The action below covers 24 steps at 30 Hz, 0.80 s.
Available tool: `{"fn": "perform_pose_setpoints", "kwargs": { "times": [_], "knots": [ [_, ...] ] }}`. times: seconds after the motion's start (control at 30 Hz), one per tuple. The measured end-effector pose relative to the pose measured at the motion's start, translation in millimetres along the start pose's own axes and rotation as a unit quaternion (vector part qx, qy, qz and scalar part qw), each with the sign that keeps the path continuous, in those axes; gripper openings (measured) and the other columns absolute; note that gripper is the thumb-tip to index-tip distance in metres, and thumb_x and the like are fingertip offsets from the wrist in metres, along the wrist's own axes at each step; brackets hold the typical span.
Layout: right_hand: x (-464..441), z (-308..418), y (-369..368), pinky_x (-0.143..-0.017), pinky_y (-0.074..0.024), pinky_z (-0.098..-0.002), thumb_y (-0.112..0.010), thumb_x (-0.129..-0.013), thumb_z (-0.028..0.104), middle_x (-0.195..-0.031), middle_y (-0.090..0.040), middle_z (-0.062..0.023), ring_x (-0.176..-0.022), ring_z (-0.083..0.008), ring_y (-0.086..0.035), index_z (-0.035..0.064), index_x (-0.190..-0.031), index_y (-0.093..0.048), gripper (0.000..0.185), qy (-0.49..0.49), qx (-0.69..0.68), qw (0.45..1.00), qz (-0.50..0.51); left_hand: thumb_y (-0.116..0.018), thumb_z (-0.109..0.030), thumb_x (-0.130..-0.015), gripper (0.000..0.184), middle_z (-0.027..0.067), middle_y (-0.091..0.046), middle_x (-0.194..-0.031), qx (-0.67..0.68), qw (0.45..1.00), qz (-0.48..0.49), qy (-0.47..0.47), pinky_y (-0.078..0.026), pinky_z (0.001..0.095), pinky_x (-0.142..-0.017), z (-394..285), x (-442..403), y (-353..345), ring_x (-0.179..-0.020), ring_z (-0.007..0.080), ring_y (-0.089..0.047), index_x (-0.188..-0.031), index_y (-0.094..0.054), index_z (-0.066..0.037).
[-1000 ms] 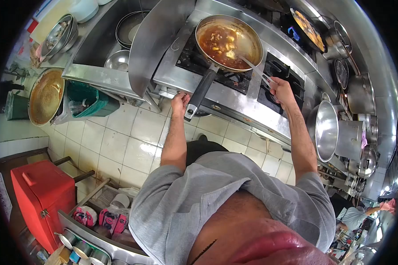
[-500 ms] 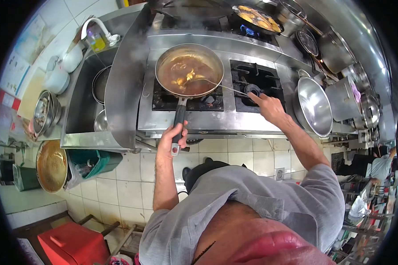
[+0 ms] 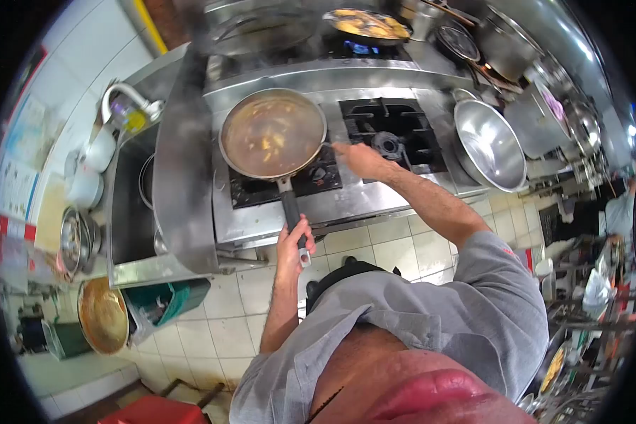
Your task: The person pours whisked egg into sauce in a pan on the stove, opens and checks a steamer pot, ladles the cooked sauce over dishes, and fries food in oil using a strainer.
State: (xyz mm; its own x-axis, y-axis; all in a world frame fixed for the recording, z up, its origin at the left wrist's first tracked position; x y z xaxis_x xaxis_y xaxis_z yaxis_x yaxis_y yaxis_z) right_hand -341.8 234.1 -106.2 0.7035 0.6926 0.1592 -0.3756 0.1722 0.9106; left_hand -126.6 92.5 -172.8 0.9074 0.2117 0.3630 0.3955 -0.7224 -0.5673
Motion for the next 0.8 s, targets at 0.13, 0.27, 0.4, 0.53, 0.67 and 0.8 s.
{"fn": "perform_pose_setpoints", "kwargs": {
  "times": [0.13,0.27,0.4,0.53,0.67,0.8],
  "knots": [
    [18.8,-50.8,79.4,-0.088,-0.0399,-0.0344,-0.052,-0.084,0.032,-0.104,-0.058,-0.0182,-0.100,-0.0276,-0.054,-0.0021,-0.112,-0.051,0.044,0.076,-0.161,0.967,-0.182,-0.033,-0.059,-0.084,0.067,0.0052,-0.055,-0.073,0.224,0.967,0.121,-0.002,-0.040,0.0288,-0.054,25.2,-2.4,11.6,-0.063,0.0165,-0.053,-0.120,-0.042,-0.004],
    [40.5,-247.4,195.0,-0.074,-0.0447,-0.0401,-0.056,-0.078,0.030,-0.090,-0.059,-0.0158,-0.083,-0.0313,-0.056,0.0104,-0.088,-0.063,0.023,-0.192,0.124,0.759,-0.609,-0.042,-0.044,-0.087,0.053,0.0089,-0.059,-0.089,0.002,0.980,0.179,0.088,-0.045,0.0319,-0.064,113.4,-51.4,60.4,-0.068,0.0206,-0.056,-0.119,-0.044,-0.002],
    [65.2,-362.9,271.1,-0.092,-0.0327,-0.0498,-0.053,-0.074,0.053,-0.121,-0.044,-0.0159,-0.115,-0.0346,-0.038,0.0204,-0.117,-0.050,0.054,-0.471,0.171,0.756,-0.422,-0.060,-0.032,-0.079,0.050,0.0079,-0.055,-0.105,-0.349,0.888,0.119,0.276,-0.044,0.0305,-0.077,192.4,-91.1,-16.3,-0.093,0.0159,-0.053,-0.117,-0.047,-0.003],
    [33.7,-504.7,305.5,-0.096,-0.0319,-0.0436,-0.042,-0.071,0.068,-0.122,-0.045,-0.0221,-0.115,-0.0376,-0.041,0.0149,-0.125,-0.043,0.076,-0.487,0.101,0.805,-0.325,-0.061,-0.032,-0.079,0.051,0.0072,-0.049,-0.118,-0.224,0.911,0.127,0.324,-0.039,0.0375,-0.089,294.9,-153.2,-87.9,-0.111,0.0184,-0.044,-0.118,-0.046,-0.003],
    [15.6,-582.4,294.4,-0.060,-0.0453,-0.0311,-0.060,-0.075,0.045,-0.086,-0.056,-0.0108,-0.074,-0.0171,-0.054,0.0034,-0.092,-0.057,0.045,-0.438,-0.266,0.830,-0.217,-0.054,-0.022,-0.085,0.032,0.0056,-0.050,-0.117,0.069,0.938,0.257,0.222,-0.042,0.0384,-0.085,376.3,-182.6,-110.5,-0.107,0.0186,-0.046,-0.114,-0.050,-0.008],
    [16.4,-572.6,307.8,-0.033,-0.0311,-0.0176,-0.063,-0.077,0.026,-0.053,-0.044,0.0026,-0.036,-0.0056,-0.037,0.0095,-0.063,-0.048,0.026,-0.376,-0.365,0.842,-0.124,-0.047,-0.018,-0.088,0.021,0.0057,-0.052,-0.109,0.085,0.968,0.093,0.215,-0.044,0.0386,-0.084,390.8,-192.0,-144.5,-0.100,0.0193,-0.049,-0.107,-0.052,-0.011]
  ]
}}
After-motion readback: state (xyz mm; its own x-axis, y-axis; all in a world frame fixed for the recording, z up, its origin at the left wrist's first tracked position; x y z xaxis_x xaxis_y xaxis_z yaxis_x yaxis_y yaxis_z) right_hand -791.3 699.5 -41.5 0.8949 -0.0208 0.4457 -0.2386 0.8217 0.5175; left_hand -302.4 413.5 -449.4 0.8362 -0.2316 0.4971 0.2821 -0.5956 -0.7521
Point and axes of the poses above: each hand's wrist, its own x-axis away from the middle knuckle, its own y-axis out of the back of the hand, z = x × y, the point moved 1 cm from there along -x, towards the middle knuckle
